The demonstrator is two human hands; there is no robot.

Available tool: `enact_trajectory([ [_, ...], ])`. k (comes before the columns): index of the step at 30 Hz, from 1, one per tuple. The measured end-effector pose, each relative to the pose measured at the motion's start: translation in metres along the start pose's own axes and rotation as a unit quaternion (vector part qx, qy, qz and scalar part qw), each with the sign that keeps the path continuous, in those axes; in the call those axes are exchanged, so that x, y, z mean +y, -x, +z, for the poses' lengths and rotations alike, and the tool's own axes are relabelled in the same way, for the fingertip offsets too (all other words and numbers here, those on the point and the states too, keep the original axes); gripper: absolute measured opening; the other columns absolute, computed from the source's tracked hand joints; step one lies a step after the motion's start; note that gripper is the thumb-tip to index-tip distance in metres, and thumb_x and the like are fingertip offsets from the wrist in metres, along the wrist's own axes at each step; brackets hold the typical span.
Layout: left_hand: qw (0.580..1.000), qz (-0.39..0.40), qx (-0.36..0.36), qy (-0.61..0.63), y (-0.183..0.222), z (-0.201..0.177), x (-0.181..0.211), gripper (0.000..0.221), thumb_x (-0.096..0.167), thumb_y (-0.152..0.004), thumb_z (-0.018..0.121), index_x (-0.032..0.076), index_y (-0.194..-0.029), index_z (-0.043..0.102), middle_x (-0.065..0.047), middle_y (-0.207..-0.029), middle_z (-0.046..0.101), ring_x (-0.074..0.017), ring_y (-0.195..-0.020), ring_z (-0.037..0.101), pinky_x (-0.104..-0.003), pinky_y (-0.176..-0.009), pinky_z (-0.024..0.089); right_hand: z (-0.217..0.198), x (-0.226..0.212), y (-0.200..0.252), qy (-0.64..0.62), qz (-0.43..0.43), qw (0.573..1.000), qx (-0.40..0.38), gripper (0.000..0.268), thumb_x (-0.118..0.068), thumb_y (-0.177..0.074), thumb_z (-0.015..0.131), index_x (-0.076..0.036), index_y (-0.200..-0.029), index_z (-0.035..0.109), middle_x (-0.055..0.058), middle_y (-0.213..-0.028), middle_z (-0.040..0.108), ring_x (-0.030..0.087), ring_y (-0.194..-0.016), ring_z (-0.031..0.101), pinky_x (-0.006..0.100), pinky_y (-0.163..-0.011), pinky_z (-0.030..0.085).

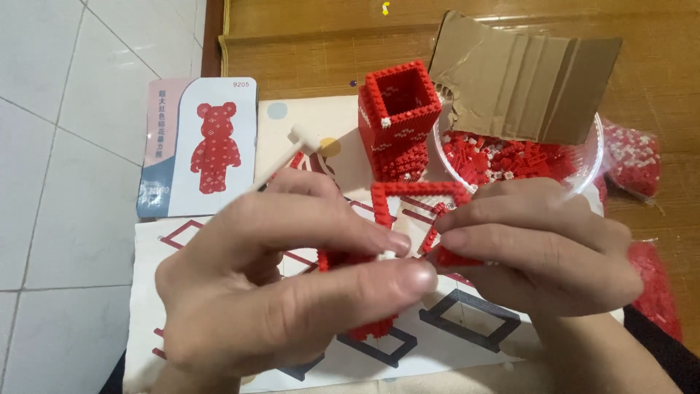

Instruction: Assembling a red and white toy structure using small interlocking plastic blocks and a small mallet.

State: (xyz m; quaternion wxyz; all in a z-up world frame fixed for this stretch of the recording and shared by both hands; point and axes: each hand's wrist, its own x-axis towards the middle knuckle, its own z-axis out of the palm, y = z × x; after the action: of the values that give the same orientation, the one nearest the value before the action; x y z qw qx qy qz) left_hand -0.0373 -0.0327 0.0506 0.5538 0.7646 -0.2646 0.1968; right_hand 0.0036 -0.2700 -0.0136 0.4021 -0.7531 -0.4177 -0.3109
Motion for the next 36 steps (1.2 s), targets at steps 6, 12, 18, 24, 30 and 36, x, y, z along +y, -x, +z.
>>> enact_trajectory([
  [6, 0.997, 0.047, -0.036, -0.047, -0.011, -0.010, -0.006, 0.010, 0.003, -0.081, 0.080, 0.009, -0.077, 0.073, -0.006, -0.101, 0.069, -0.0143, -0.088, 0.076, -0.027, -0.086, 0.069, 0.002, -0.001, 0.002, 0.013, 0.020, 1.000, 0.007, 0.021, -0.005, -0.071, 0.086, -0.002, -0.087, 0.072, 0.010, -0.088, 0.076, 0.019, -0.084, 0.072, 0.031, -0.080, 0.063],
  [12, 0.991, 0.130, -0.023, 0.030, -0.010, -0.003, -0.023, 0.014, 0.009, -0.084, 0.078, 0.014, -0.082, 0.065, 0.000, -0.087, 0.078, -0.0111, -0.082, 0.078, -0.032, -0.081, 0.054, -0.001, -0.006, -0.004, -0.010, 0.016, 1.000, -0.008, 0.023, -0.011, -0.069, 0.087, -0.004, -0.085, 0.073, 0.010, -0.087, 0.075, 0.018, -0.079, 0.075, 0.030, -0.077, 0.064],
  [18, 0.994, 0.095, -0.047, 0.035, -0.005, 0.004, -0.017, 0.012, 0.007, -0.082, 0.084, 0.012, -0.080, 0.073, -0.002, -0.093, 0.079, -0.0094, -0.088, 0.075, -0.038, -0.094, 0.064, -0.005, -0.011, -0.002, 0.008, 0.008, 1.000, -0.013, 0.018, -0.019, -0.071, 0.083, -0.007, -0.081, 0.074, 0.007, -0.084, 0.075, 0.013, -0.075, 0.072, 0.033, -0.085, 0.062],
  [24, 0.991, 0.131, -0.036, 0.002, -0.009, 0.006, -0.012, 0.007, 0.009, -0.085, 0.077, 0.012, -0.080, 0.073, -0.001, -0.088, 0.079, -0.0093, -0.084, 0.078, -0.043, -0.097, 0.065, -0.005, -0.014, -0.007, 0.007, -0.009, 1.000, -0.028, 0.011, -0.015, -0.075, 0.081, -0.009, -0.081, 0.074, 0.007, -0.086, 0.073, 0.013, -0.069, 0.071, 0.029, -0.071, 0.063],
  [30, 0.987, 0.123, -0.087, -0.057, -0.012, -0.004, -0.002, 0.010, 0.009, -0.082, 0.084, 0.013, -0.084, 0.074, -0.001, -0.094, 0.081, -0.0122, -0.088, 0.082, -0.041, -0.096, 0.064, 0.000, -0.012, -0.002, 0.015, -0.012, 1.000, 0.005, 0.013, -0.022, -0.074, 0.079, -0.012, -0.079, 0.074, 0.006, -0.082, 0.075, 0.010, -0.071, 0.071, 0.030, -0.078, 0.062],
  [36, 0.984, 0.108, -0.127, -0.062, -0.017, -0.011, 0.011, 0.005, 0.006, -0.084, 0.075, 0.004, -0.089, 0.076, -0.010, -0.097, 0.082, -0.0150, -0.083, 0.079, -0.038, -0.094, 0.062, 0.000, -0.018, -0.016, -0.007, -0.016, 0.999, -0.028, 0.009, -0.011, -0.078, 0.075, -0.003, -0.080, 0.071, 0.011, -0.083, 0.072, 0.016, -0.065, 0.070, 0.029, -0.063, 0.061],
])
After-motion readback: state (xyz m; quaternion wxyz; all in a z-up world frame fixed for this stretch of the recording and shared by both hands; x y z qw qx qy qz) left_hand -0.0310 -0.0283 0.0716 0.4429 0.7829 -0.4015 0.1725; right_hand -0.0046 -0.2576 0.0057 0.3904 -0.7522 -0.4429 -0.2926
